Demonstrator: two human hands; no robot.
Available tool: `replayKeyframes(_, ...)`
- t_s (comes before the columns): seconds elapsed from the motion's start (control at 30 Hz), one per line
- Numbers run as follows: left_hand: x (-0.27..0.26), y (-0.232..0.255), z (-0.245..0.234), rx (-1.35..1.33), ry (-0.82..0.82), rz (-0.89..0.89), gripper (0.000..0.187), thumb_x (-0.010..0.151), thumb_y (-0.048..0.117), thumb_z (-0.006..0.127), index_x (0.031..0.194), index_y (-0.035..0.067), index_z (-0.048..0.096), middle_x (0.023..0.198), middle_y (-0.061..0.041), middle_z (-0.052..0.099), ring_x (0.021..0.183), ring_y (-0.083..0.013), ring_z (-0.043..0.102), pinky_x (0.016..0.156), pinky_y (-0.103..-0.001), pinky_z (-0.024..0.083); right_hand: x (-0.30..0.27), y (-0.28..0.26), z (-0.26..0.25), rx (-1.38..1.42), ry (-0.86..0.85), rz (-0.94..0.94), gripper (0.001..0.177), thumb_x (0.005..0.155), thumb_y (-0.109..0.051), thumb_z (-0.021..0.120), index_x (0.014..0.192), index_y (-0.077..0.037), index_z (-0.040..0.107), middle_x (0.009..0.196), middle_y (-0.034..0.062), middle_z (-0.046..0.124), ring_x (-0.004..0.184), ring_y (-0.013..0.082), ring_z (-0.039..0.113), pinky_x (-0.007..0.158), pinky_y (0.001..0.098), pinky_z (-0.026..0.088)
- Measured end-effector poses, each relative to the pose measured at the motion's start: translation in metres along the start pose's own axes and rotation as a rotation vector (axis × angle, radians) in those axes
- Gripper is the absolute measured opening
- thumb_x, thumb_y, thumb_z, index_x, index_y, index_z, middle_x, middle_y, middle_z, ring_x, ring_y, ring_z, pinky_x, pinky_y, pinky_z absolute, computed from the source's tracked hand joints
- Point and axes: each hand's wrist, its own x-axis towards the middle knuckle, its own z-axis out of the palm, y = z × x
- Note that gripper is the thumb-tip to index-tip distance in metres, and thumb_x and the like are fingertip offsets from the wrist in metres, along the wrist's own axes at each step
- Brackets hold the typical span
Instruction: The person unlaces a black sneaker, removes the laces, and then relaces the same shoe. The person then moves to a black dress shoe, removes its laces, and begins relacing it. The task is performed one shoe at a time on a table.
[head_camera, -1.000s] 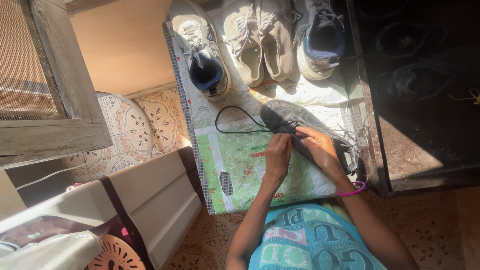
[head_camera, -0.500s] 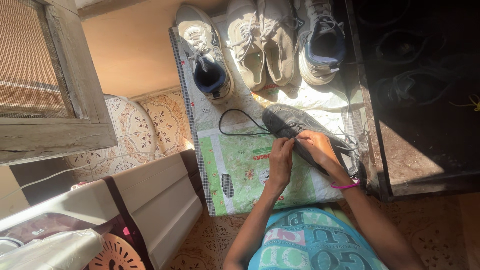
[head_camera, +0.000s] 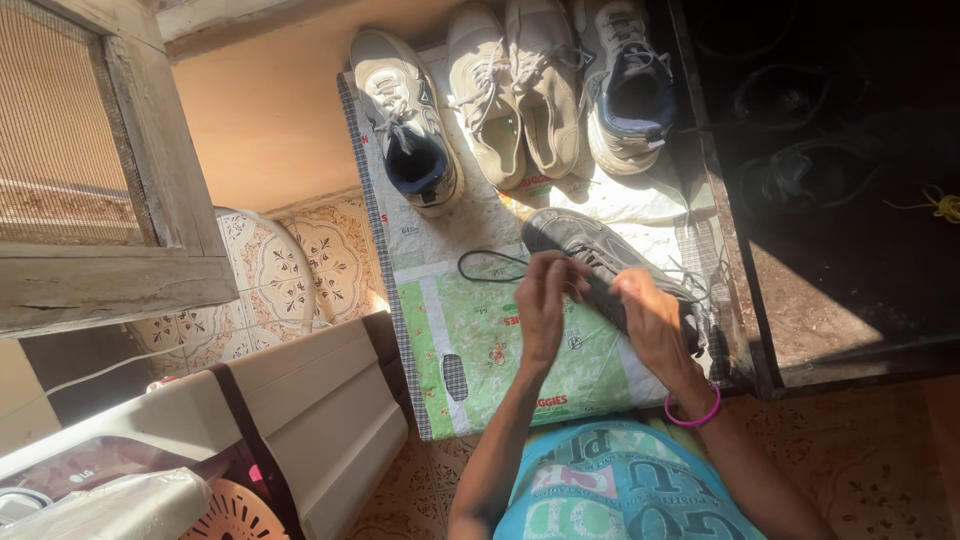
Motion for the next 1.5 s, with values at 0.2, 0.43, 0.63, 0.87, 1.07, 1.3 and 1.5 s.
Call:
replayKeyframes(0.2, -0.004, 0.121, -0.114, 0.022, 0.607, 0.823, 0.012, 0.113, 0.009, 0.051, 0.113, 0.000, 0.058, 0.090, -0.017, 0.069, 0.079, -0.0258, 0.073, 0.072, -0.040, 0.067, -0.007, 0.023, 0.017, -0.071, -0.010, -0.261, 0.041, 0.110, -0.026, 0.049, 0.131, 0.007, 0.058, 0.125, 0.0352, 0.061, 0.116, 0.0515, 0.057, 0.097, 0.0504, 0.046)
replayKeyframes(0.43, -0.071, 0.245, -0.280, 0.268, 1.209, 1.242, 0.012, 0.116, 0.010, 0.050, 0.116, -0.001, 0.054, 0.090, -0.016, 0.067, 0.079, -0.0277, 0.073, 0.071, -0.035, 0.065, -0.004, 0.063, 0.032, -0.355, -0.057, -0.080, 0.043, 0.099, -0.027, 0.055, 0.133, 0.001, 0.058, 0.120, 0.0326, 0.063, 0.108, 0.0484, 0.060, 0.094, 0.0516, 0.048)
replayKeyframes(0.63, -0.063, 0.218, -0.340, 0.381, 1.333, 1.151, 0.014, 0.115, 0.011, 0.051, 0.115, -0.002, 0.056, 0.090, -0.016, 0.068, 0.077, -0.0260, 0.073, 0.068, -0.034, 0.063, -0.006, 0.080, 0.036, -0.222, 0.037, 0.014, 0.049, 0.101, -0.027, 0.062, 0.134, 0.008, 0.056, 0.114, 0.0344, 0.063, 0.105, 0.0498, 0.060, 0.092, 0.0527, 0.048)
replayKeyframes(0.87, -0.056, 0.215, -0.380, 0.476, 1.422, 1.095, 0.016, 0.114, 0.012, 0.053, 0.114, -0.003, 0.059, 0.090, -0.016, 0.070, 0.075, -0.0239, 0.074, 0.064, -0.033, 0.062, -0.004, 0.056, 0.018, -0.038, -0.012, -0.046, 0.047, 0.098, -0.025, 0.065, 0.134, 0.003, 0.059, 0.117, 0.0294, 0.067, 0.108, 0.0458, 0.062, 0.092, 0.0492, 0.050)
replayKeyframes(1.07, -0.036, 0.210, -0.368, 0.517, 1.547, 1.084, 0.018, 0.113, 0.012, 0.054, 0.113, -0.004, 0.062, 0.090, -0.016, 0.071, 0.073, -0.0222, 0.074, 0.061, -0.031, 0.060, -0.001, 0.040, 0.016, -0.090, 0.039, 0.005, 0.048, 0.096, -0.024, 0.069, 0.133, 0.005, 0.058, 0.115, 0.0293, 0.067, 0.103, 0.0443, 0.063, 0.090, 0.0481, 0.049)
replayKeyframes(1.3, 0.004, 0.140, -0.244, 0.487, 0.892, 0.809, 0.016, 0.113, 0.010, 0.058, 0.106, -0.002, 0.066, 0.089, -0.011, 0.069, 0.072, -0.0173, 0.069, 0.058, -0.028, 0.060, -0.001, 0.034, 0.027, 0.092, 0.019, -0.054, 0.035, 0.090, -0.019, 0.071, 0.117, 0.003, 0.071, 0.119, 0.0205, 0.074, 0.110, 0.0292, 0.070, 0.095, 0.0347, 0.052)
replayKeyframes(1.5, -0.017, -0.024, -0.048, 0.591, -0.015, 0.197, 0.011, 0.095, 0.006, 0.070, 0.105, 0.004, 0.073, 0.093, -0.008, 0.072, 0.073, -0.0158, 0.068, 0.057, -0.030, 0.054, -0.002, 0.055, 0.022, 1.258, -0.069, 0.313, 0.025, 0.102, -0.015, 0.061, 0.105, 0.007, 0.070, 0.127, 0.0155, 0.077, 0.124, 0.0223, 0.071, 0.112, 0.0333, 0.051)
